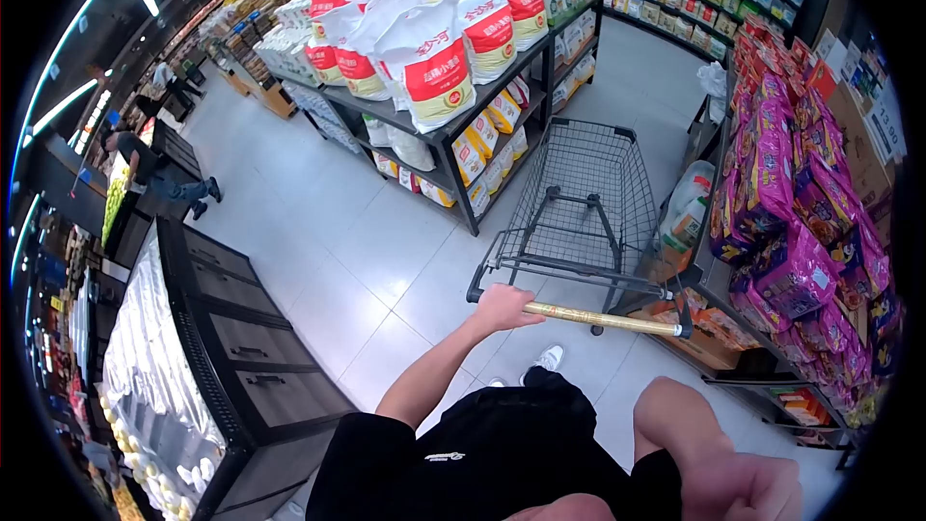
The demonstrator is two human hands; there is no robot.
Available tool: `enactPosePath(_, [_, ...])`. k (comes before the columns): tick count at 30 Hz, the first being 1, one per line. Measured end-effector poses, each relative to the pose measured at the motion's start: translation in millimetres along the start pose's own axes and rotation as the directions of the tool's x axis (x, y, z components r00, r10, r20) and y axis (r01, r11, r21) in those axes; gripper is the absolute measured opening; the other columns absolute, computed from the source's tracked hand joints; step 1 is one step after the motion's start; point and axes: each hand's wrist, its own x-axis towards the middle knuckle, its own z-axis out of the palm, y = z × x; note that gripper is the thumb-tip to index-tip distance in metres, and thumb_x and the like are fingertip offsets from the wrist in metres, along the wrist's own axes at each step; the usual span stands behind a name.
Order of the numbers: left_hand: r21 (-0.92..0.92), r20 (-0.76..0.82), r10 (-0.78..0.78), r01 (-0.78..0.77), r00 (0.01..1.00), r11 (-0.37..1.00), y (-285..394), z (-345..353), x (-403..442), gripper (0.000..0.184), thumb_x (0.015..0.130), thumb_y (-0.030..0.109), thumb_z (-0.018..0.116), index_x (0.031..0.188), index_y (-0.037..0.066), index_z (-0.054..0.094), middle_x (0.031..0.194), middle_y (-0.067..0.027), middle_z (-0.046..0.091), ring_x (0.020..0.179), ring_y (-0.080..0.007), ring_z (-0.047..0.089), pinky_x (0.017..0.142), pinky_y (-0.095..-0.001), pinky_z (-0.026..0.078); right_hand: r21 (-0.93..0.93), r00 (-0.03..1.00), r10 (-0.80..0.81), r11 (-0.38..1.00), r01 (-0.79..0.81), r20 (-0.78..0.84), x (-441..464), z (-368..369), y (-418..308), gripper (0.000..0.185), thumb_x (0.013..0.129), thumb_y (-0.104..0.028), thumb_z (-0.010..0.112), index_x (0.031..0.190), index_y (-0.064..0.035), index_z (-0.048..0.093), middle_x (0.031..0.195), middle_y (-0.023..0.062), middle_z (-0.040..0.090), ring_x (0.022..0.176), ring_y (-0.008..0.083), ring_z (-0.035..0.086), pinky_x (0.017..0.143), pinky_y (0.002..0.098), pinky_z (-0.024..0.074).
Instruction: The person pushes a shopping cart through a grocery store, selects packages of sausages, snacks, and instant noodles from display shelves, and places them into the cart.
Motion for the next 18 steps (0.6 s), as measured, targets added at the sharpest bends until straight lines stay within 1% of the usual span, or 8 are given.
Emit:
enactPosePath(1, [-0.009,-0.004,-0.005,0.005,1.000,1.000,2.9,0.8,-10.1,0.048,0.075,0.060,0.069,0.074,0.012,0.066,0.063,-0.0096,0.064,0.062,-0.0318,0.064,0.058,-0.0445,0.050,0.025,0.999,-0.037,0.999,0.037,-0.004,-3.7,9.6,-1.0,0.034,0.069,0.007,0.047,0.061,-0.0183,0.026,0.060,-0.0107,0.027,0.044,0.0019,0.022,0.043,0.0225,0.0132])
enactPosePath(5, [-0.054,-0.020,-0.030,0.028,0.999,0.998,11.1,8.2,-49.7,0.048,0.074,0.060,0.069,0.074,0.012,0.066,0.062,-0.0100,0.063,0.063,-0.0324,0.064,0.059,-0.0444,0.050,0.057,0.999,-0.012,0.998,0.015,-0.045,-16.7,45.0,-10.4,0.035,0.069,0.009,0.047,0.061,-0.0182,0.027,0.061,-0.0107,0.027,0.044,0.0017,0.023,0.043,0.0221,0.0135])
enactPosePath(7, [-0.056,-0.005,-0.056,0.055,0.998,0.997,15.3,11.4,-68.9,0.049,0.074,0.061,0.069,0.075,0.012,0.066,0.063,-0.0099,0.063,0.064,-0.0324,0.064,0.060,-0.0443,0.051,0.124,0.997,0.071,0.990,-0.066,-0.036,-21.6,58.9,-16.2,0.035,0.071,0.009,0.047,0.062,-0.0185,0.027,0.061,-0.0110,0.028,0.044,0.0011,0.024,0.043,0.0213,0.0144])
enactPosePath(9, [-0.062,0.007,-0.077,0.078,0.997,0.995,19.8,11.3,-87.6,0.050,0.074,0.062,0.069,0.075,0.012,0.066,0.063,-0.0099,0.064,0.065,-0.0323,0.065,0.061,-0.0442,0.051,0.154,0.995,0.088,0.985,-0.081,-0.039,-23.2,71.0,-18.6,0.035,0.072,0.008,0.048,0.062,-0.0186,0.027,0.060,-0.0112,0.029,0.043,0.0006,0.025,0.042,0.0209,0.0149])
enactPosePath(11, [-0.051,0.063,-0.091,0.094,0.994,0.994,25.0,11.3,-103.9,0.052,0.075,0.065,0.067,0.076,0.013,0.067,0.066,-0.0094,0.065,0.067,-0.0317,0.066,0.063,-0.0438,0.052,0.184,0.994,0.104,0.978,-0.095,-0.038,-22.7,80.5,-22.6,0.036,0.072,0.008,0.048,0.062,-0.0188,0.027,0.060,-0.0113,0.030,0.043,0.0002,0.025,0.042,0.0205,0.0154])
enactPosePath(14, [-0.033,0.069,-0.105,0.107,0.992,0.994,29.6,18.7,-128.7,0.054,0.075,0.067,0.066,0.077,0.013,0.067,0.067,-0.0090,0.066,0.069,-0.0313,0.067,0.063,-0.0435,0.052,0.186,0.993,0.115,0.976,-0.110,-0.019,-20.9,93.1,-33.4,0.037,0.073,0.010,0.048,0.062,-0.0190,0.027,0.060,-0.0116,0.032,0.042,-0.0004,0.026,0.042,0.0202,0.0160])
enactPosePath(16, [-0.035,0.075,-0.131,0.133,0.989,0.990,35.1,20.8,-144.1,0.054,0.075,0.067,0.066,0.078,0.013,0.067,0.068,-0.0087,0.066,0.069,-0.0313,0.067,0.063,-0.0436,0.052,0.193,0.985,0.167,0.969,-0.156,-0.041,-17.3,100.8,-43.8,0.038,0.073,0.011,0.047,0.062,-0.0190,0.028,0.059,-0.0116,0.031,0.042,-0.0008,0.027,0.041,0.0204,0.0159])
enactPosePath(18, [-0.034,0.079,-0.155,0.158,0.985,0.987,40.9,23.1,-158.8,0.054,0.076,0.067,0.065,0.078,0.013,0.067,0.069,-0.0085,0.066,0.069,-0.0312,0.067,0.063,-0.0436,0.052,0.270,0.989,0.134,0.956,-0.112,-0.066,-12.9,106.5,-46.8,0.037,0.074,0.011,0.047,0.062,-0.0188,0.029,0.059,-0.0115,0.031,0.042,-0.0009,0.027,0.041,0.0206,0.0156])
